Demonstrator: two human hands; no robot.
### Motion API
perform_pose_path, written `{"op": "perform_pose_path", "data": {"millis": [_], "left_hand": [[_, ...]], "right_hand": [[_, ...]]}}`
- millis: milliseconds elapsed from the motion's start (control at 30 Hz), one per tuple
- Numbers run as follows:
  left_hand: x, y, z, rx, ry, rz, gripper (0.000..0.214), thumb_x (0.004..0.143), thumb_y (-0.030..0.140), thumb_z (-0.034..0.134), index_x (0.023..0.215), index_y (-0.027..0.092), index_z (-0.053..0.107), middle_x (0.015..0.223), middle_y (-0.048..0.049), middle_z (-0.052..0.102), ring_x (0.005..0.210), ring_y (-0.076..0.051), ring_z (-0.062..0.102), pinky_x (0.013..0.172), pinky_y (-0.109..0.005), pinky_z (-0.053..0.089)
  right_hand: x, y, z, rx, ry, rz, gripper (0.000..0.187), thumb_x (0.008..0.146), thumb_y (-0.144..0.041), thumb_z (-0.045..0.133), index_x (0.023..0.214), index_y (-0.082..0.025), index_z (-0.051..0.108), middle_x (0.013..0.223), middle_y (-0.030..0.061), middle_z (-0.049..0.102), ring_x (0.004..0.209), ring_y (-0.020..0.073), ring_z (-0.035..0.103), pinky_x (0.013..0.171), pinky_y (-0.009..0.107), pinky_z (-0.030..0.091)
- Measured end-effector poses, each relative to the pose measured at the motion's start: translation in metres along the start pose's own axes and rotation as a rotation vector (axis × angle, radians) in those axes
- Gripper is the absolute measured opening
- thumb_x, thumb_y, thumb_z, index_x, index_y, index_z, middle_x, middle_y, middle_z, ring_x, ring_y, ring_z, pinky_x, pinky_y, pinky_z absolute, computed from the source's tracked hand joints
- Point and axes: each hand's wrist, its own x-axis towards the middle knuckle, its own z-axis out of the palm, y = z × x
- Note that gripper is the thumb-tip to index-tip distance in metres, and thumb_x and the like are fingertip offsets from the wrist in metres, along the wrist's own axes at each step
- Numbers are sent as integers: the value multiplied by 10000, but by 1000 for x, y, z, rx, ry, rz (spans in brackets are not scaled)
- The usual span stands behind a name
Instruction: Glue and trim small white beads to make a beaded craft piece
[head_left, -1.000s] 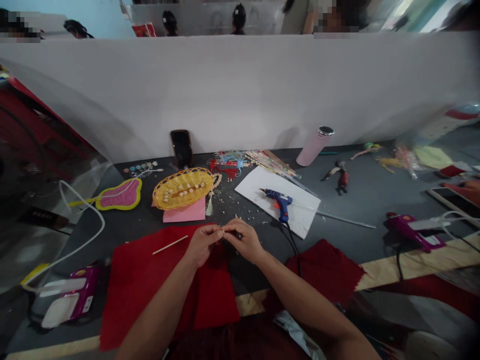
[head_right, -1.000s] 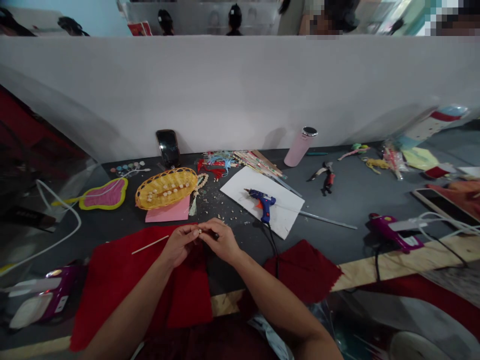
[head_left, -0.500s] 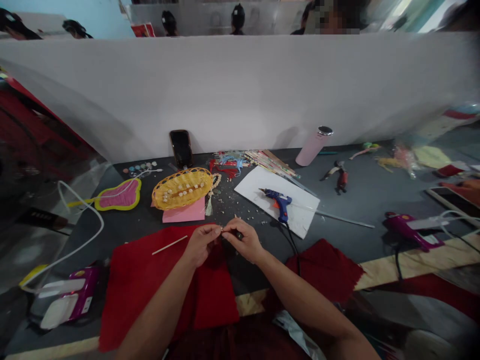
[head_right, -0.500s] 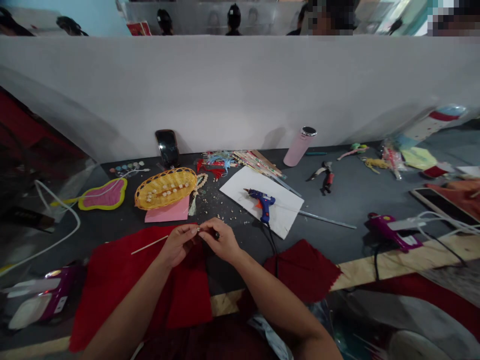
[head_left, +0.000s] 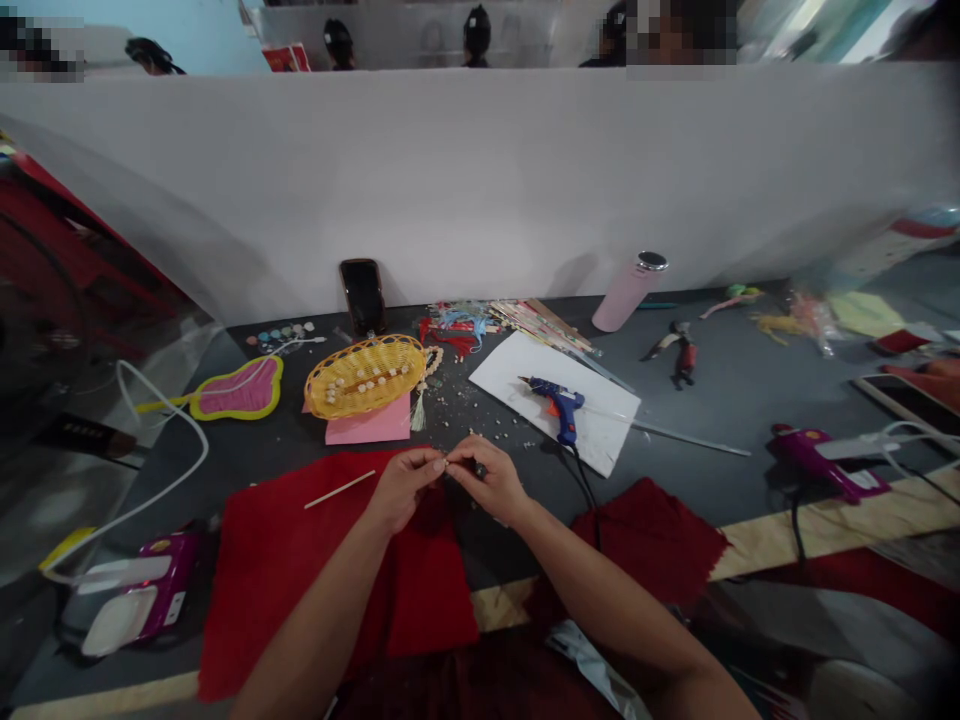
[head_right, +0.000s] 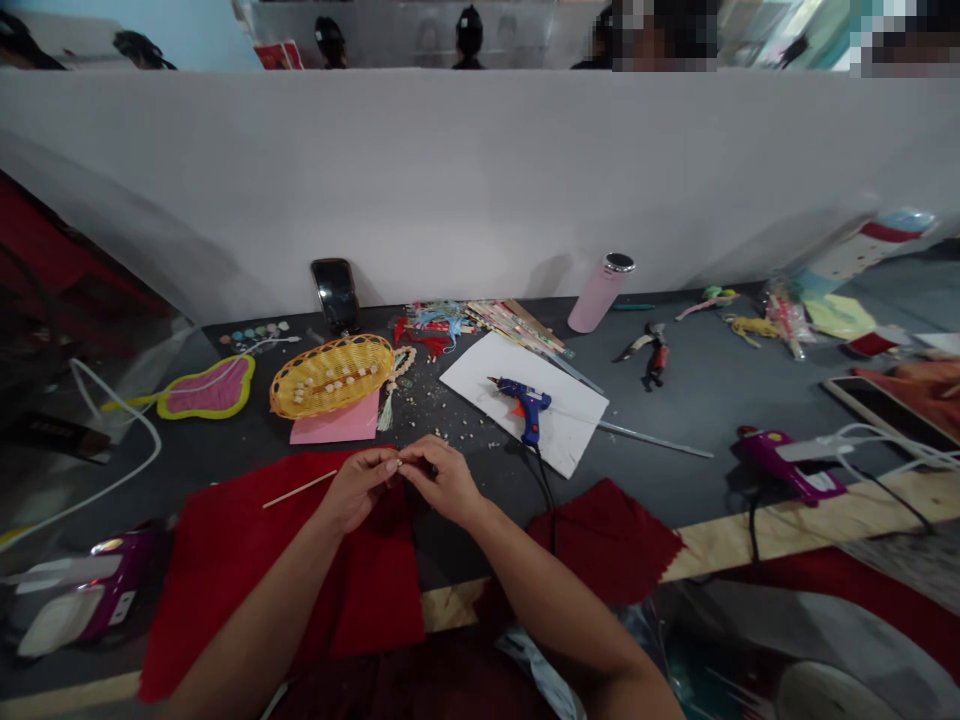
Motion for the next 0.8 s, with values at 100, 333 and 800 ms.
{"op": "perform_pose_path", "data": {"millis": [100,333,800], "left_hand": [[1,-1,-1,16,5,5,134,695,243,697,657,124,648,588,19,527,559,-64,413,554,-201,296],[-1,0,0,13,15,17,122,691,251,699,704,132,676,602,20,532,560,-63,400,552,-200,289],[-2,0,3,40,52,33,112,684,244,699,688,134,682,590,11,542,555,-73,410,552,-211,310]], "right_hand": [[0,1,0,13,-41,-6,173,855,-239,540,994,-206,637,858,52,626,812,142,577,751,292,478],[1,-1,0,10,5,30,123,832,-245,583,913,-192,659,810,45,626,777,138,578,725,279,475],[-2,6,3,9,-14,-11,127,842,-205,554,932,-208,643,829,43,620,793,142,577,725,287,479]]}}
